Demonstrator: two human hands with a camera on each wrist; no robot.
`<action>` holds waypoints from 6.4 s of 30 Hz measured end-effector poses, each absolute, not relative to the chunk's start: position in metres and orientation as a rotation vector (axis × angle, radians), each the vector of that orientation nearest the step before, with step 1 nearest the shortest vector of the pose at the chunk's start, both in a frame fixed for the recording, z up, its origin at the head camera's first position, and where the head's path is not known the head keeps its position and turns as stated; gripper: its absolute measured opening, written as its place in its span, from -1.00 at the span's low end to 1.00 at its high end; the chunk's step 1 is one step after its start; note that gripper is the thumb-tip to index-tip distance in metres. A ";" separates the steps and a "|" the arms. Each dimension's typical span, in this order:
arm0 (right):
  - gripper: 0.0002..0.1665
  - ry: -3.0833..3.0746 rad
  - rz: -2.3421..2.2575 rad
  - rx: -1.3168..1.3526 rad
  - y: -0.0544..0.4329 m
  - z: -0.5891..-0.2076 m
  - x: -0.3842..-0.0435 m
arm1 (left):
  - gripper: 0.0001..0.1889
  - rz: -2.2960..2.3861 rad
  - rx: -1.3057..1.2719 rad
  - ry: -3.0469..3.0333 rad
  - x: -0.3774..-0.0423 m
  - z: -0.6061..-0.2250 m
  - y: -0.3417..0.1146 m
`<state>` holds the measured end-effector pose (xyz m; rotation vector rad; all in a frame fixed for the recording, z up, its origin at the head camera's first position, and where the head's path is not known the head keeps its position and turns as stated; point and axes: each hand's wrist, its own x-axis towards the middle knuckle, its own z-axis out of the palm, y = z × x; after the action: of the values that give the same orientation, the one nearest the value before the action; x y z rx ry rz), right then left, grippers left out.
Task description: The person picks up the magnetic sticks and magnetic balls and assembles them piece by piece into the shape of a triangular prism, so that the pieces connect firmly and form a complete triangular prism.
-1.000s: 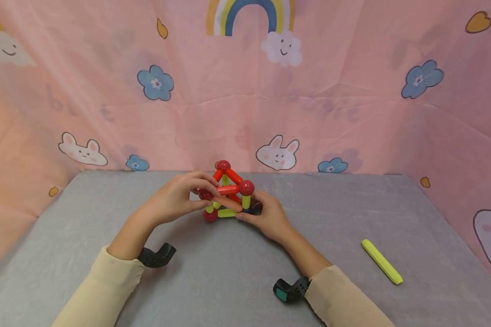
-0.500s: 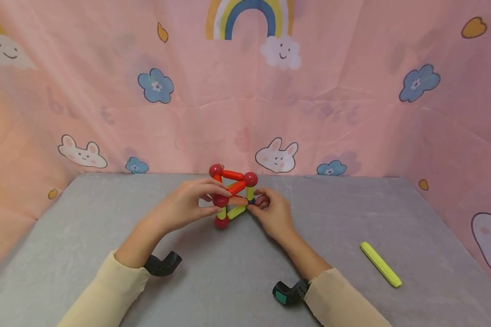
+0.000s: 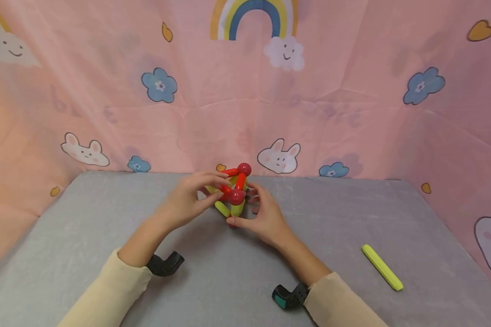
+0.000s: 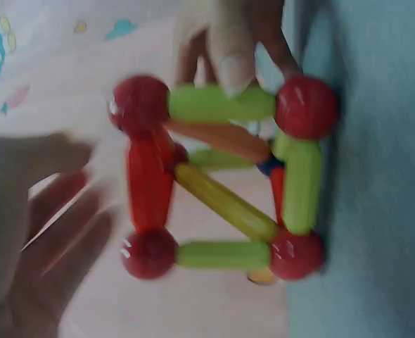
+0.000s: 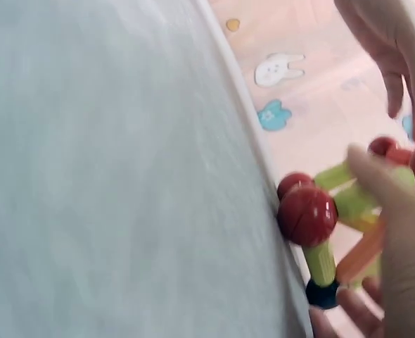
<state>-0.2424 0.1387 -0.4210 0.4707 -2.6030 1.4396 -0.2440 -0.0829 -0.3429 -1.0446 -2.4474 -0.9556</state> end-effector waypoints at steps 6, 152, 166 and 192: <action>-0.24 -2.578 1.399 0.442 0.135 -0.424 -0.239 | -0.71 -0.914 -0.857 -2.565 -0.252 -0.345 -0.093; -0.71 -2.244 0.556 0.585 0.117 -0.416 -0.246 | -0.70 -0.955 -0.907 -2.474 -0.255 -0.365 -0.081; -0.73 -2.313 0.830 0.747 0.135 -0.422 -0.256 | -0.79 -0.822 -0.889 -2.453 -0.253 -0.367 -0.079; -0.42 -2.637 1.371 0.569 0.157 -0.433 -0.269 | -0.83 -0.893 -0.933 -2.509 -0.257 -0.367 -0.084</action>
<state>-0.2685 0.1572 -0.4329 0.5686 -2.6366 1.3708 -0.2571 -0.0836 -0.3666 -0.9332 -2.5087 -0.8927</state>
